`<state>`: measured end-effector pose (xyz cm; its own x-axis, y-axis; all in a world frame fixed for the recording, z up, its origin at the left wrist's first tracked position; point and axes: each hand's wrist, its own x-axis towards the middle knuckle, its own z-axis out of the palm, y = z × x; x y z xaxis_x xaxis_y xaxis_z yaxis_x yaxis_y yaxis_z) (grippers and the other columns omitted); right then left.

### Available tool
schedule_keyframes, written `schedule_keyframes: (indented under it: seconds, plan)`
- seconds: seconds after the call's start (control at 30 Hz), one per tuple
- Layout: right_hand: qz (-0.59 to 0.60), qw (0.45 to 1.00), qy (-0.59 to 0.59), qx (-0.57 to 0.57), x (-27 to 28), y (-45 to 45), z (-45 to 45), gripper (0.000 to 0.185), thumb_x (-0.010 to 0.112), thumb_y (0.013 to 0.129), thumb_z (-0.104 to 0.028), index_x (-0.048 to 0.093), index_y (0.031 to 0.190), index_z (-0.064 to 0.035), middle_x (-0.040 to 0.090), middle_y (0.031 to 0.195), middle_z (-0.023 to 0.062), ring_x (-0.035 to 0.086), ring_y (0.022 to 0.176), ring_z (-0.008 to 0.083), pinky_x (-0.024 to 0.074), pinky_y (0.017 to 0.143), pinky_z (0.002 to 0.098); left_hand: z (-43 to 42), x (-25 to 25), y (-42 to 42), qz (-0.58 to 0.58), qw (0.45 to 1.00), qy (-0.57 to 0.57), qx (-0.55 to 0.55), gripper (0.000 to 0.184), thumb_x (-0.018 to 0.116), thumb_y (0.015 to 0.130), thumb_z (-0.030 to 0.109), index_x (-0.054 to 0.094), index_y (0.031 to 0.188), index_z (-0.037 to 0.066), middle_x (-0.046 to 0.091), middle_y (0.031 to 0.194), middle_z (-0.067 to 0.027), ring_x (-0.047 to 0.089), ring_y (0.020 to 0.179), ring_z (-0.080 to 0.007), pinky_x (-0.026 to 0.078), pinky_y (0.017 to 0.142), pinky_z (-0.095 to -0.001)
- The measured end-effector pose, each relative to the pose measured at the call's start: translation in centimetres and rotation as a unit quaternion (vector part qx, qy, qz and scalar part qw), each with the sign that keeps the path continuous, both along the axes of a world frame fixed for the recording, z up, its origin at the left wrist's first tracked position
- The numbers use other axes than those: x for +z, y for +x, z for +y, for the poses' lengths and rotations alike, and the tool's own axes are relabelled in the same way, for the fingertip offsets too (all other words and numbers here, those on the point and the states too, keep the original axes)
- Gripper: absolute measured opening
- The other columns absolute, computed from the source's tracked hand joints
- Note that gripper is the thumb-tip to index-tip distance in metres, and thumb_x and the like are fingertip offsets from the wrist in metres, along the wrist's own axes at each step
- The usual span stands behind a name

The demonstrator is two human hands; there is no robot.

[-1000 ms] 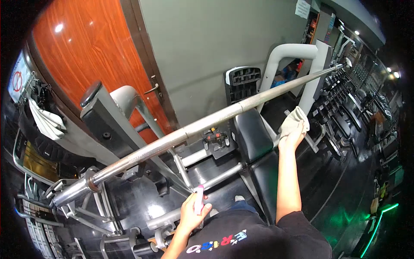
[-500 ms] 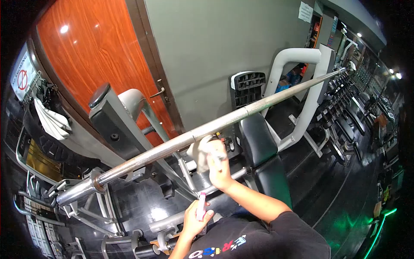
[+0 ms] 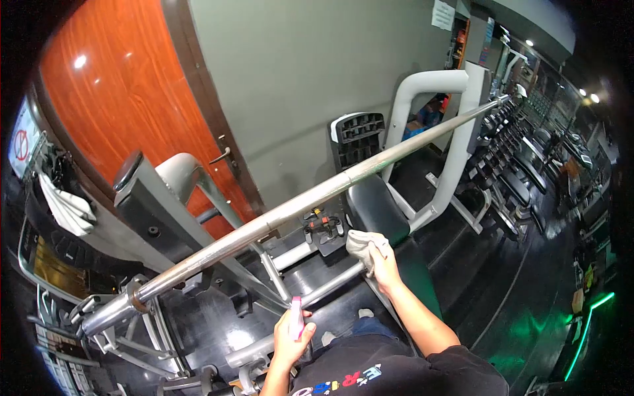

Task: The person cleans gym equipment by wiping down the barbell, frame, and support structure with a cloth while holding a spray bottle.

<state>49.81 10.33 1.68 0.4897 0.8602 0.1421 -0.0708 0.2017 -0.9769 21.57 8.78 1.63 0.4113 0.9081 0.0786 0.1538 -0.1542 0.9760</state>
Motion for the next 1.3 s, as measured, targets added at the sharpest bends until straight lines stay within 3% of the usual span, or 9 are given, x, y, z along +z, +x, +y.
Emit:
schedule_keyframes:
  seconds: [0.1, 0.23, 0.33, 0.37, 0.5, 0.57, 0.87, 1.17, 1.3]
  plan:
    - [0.098, 0.994, 0.005, -0.046, 0.4, 1.0, -0.7, 0.026, 0.043, 0.099, -0.011, 0.056, 0.119, -0.0024, 0.062, 0.117, 0.0081, 0.057, 0.111, 0.0176, 0.0423, 0.100, 0.0307, 1.4, 1.0, 1.4, -0.006, 0.999, 0.033, -0.026, 0.045, 0.071, 0.081, 0.037, 0.062, 0.105, 0.000, 0.065, 0.090, -0.0114, 0.062, 0.080, -0.0224, 0.049, 0.073, -0.0327]
    - [-0.301, 0.943, -0.121, 0.068, 4.0, 1.2, -3.2, 0.031, 0.048, 0.097, -0.017, 0.058, 0.126, -0.0102, 0.063, 0.123, 0.0041, 0.052, 0.125, 0.0205, -0.0057, 0.116, 0.0537, 2.8, 2.0, 3.5, -0.017, 0.995, 0.086, -0.050, 0.064, 0.068, 0.084, 0.041, 0.052, 0.129, -0.002, 0.065, 0.095, -0.0139, 0.064, 0.086, -0.0264, 0.050, 0.078, -0.0343]
    - [-0.346, 0.920, -0.088, 0.165, 4.1, 1.7, -3.8, 0.027, 0.056, 0.094, -0.019, 0.061, 0.121, -0.0136, 0.066, 0.117, 0.0049, 0.058, 0.118, 0.0274, 0.0122, 0.114, 0.0607, 3.3, 2.9, 4.9, -0.022, 0.992, 0.106, -0.062, 0.068, 0.068, 0.085, 0.045, 0.051, 0.130, -0.002, 0.064, 0.101, -0.0143, 0.064, 0.086, -0.0258, 0.050, 0.078, -0.0349]
    - [-0.367, 0.915, -0.063, 0.158, 4.1, 1.4, -4.0, 0.026, 0.060, 0.093, -0.020, 0.063, 0.117, -0.0097, 0.067, 0.114, 0.0085, 0.062, 0.109, 0.0292, 0.0362, 0.106, 0.0487, 3.2, 3.2, 5.4, -0.020, 0.989, 0.129, -0.067, 0.067, 0.068, 0.085, 0.045, 0.052, 0.130, -0.002, 0.064, 0.103, -0.0147, 0.064, 0.086, -0.0258, 0.051, 0.078, -0.0348]
    - [-0.367, 0.913, -0.020, 0.174, 5.0, 0.6, -4.0, 0.020, 0.064, 0.089, -0.015, 0.067, 0.106, -0.0053, 0.068, 0.103, 0.0126, 0.066, 0.093, 0.0295, 0.0516, 0.080, 0.0367, 2.1, 3.2, 6.8, -0.036, 0.987, 0.124, -0.091, 0.058, 0.071, 0.083, 0.045, 0.060, 0.114, -0.002, 0.060, 0.119, -0.0180, 0.064, 0.087, -0.0243, 0.052, 0.074, -0.0339]
    - [-0.351, 0.916, -0.017, 0.196, 5.2, 0.3, -4.1, 0.020, 0.065, 0.089, -0.015, 0.067, 0.106, -0.0051, 0.068, 0.101, 0.0131, 0.066, 0.092, 0.0303, 0.0516, 0.080, 0.0367, 2.1, 2.6, 7.2, -0.037, 0.983, 0.143, -0.108, 0.049, 0.075, 0.080, 0.042, 0.063, 0.098, -0.002, 0.055, 0.130, -0.0203, 0.063, 0.085, -0.0211, 0.052, 0.071, -0.0323]
    - [-0.237, 0.936, -0.007, 0.261, 4.8, 2.5, -3.6, 0.023, 0.067, 0.090, -0.019, 0.064, 0.108, -0.0047, 0.070, 0.093, 0.0116, 0.067, 0.084, 0.0167, 0.0501, 0.075, 0.0304, 1.5, 4.5, 9.6, -0.059, 0.989, 0.068, -0.115, 0.045, 0.079, 0.078, 0.034, 0.064, 0.104, -0.001, 0.058, 0.111, -0.0116, 0.063, 0.079, -0.0154, 0.052, 0.068, -0.0272]
    - [-0.122, 0.960, -0.013, 0.253, 4.3, 7.7, -2.6, 0.024, 0.078, 0.079, -0.015, 0.059, 0.088, -0.0031, 0.054, 0.074, -0.0009, 0.047, 0.071, 0.0059, 0.0413, 0.064, 0.0250, 1.5, 6.8, 13.5, -0.061, 0.994, 0.060, -0.073, 0.053, 0.081, 0.076, 0.037, 0.063, 0.108, -0.002, 0.058, 0.108, -0.0102, 0.064, 0.074, -0.0141, 0.053, 0.065, -0.0273]
    - [0.114, 0.920, -0.047, 0.373, 5.0, 9.0, -3.4, 0.044, 0.081, 0.076, -0.014, 0.053, 0.108, -0.0068, 0.054, 0.104, -0.0003, 0.052, 0.095, 0.0071, 0.0456, 0.082, 0.0243, 2.4, 6.4, 13.9, -0.066, 0.988, 0.095, -0.107, 0.060, 0.078, 0.077, 0.045, 0.063, 0.107, -0.004, 0.060, 0.104, -0.0110, 0.065, 0.074, -0.0154, 0.053, 0.066, -0.0268]
